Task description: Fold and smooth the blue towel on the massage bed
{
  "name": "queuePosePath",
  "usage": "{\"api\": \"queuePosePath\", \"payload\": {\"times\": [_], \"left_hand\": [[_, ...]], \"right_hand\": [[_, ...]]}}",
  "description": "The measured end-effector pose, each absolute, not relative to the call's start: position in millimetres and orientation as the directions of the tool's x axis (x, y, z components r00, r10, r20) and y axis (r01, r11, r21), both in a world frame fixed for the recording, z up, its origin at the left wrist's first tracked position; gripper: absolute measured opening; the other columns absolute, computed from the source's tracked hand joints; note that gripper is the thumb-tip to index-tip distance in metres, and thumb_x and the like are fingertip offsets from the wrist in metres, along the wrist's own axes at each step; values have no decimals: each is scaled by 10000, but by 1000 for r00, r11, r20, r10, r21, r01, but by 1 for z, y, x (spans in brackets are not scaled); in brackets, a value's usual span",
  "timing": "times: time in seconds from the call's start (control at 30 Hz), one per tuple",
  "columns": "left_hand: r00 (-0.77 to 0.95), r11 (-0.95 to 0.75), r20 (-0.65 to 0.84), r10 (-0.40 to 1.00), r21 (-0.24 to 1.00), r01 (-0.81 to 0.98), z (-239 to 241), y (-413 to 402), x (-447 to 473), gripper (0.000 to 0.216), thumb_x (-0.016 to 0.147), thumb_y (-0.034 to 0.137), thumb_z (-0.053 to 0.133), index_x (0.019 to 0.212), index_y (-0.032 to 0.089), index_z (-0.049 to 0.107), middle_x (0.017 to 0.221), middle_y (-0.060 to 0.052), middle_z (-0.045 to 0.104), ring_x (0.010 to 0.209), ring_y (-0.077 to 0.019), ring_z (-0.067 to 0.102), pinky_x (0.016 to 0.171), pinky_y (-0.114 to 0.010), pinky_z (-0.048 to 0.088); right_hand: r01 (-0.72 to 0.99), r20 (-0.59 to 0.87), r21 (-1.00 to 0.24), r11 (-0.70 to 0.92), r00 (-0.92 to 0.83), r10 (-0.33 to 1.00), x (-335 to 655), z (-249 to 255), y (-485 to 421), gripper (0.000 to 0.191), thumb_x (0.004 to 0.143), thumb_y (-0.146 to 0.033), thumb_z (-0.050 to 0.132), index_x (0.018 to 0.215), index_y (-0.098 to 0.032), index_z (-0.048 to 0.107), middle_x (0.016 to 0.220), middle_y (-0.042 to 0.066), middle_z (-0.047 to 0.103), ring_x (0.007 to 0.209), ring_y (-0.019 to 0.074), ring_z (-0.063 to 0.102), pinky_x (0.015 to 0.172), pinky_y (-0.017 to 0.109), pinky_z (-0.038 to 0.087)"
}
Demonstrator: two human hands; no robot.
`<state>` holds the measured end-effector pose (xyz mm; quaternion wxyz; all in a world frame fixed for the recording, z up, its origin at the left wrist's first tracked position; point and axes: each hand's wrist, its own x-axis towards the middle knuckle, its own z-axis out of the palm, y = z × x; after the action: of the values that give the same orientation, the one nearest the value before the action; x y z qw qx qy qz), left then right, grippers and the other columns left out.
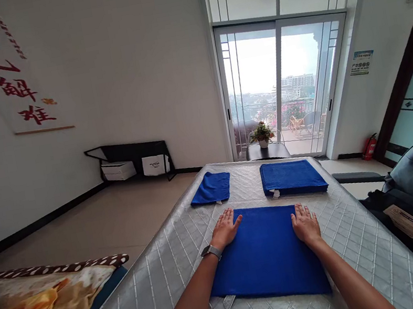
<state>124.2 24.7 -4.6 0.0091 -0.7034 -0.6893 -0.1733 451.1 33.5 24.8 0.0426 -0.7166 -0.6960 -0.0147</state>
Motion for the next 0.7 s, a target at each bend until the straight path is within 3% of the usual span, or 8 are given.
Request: {"api": "queuePosePath", "payload": {"times": [0.23,0.53,0.7], "left_hand": [[-5,-56,262,965,223,973,-11,29,122,851,1012,667,127,1534,57,410,1604,-188,372,1513,-285,313,1235,-458,263],[5,-63,279,960,201,978,-14,30,118,811,1022,654,172,1543,74,395,1600,-177,387,1517,-278,300,1225,-447,283],[5,-65,387,922,141,988,-9,23,124,778,1037,619,181,1525,61,418,1593,-187,402,1507,-282,326,1227,-456,289]], "right_hand": [[993,43,-32,116,-115,992,453,12,6,652,1035,-420,203,1625,-143,199,1696,34,148,1562,234,108,1248,465,122],[981,-25,-147,126,-131,991,454,9,-3,737,1028,-535,161,1626,-104,166,1698,51,122,1566,228,73,1257,438,55],[973,-26,-187,135,-142,989,459,13,-7,743,1026,-528,177,1624,-87,167,1698,68,130,1565,223,81,1257,421,53]]}}
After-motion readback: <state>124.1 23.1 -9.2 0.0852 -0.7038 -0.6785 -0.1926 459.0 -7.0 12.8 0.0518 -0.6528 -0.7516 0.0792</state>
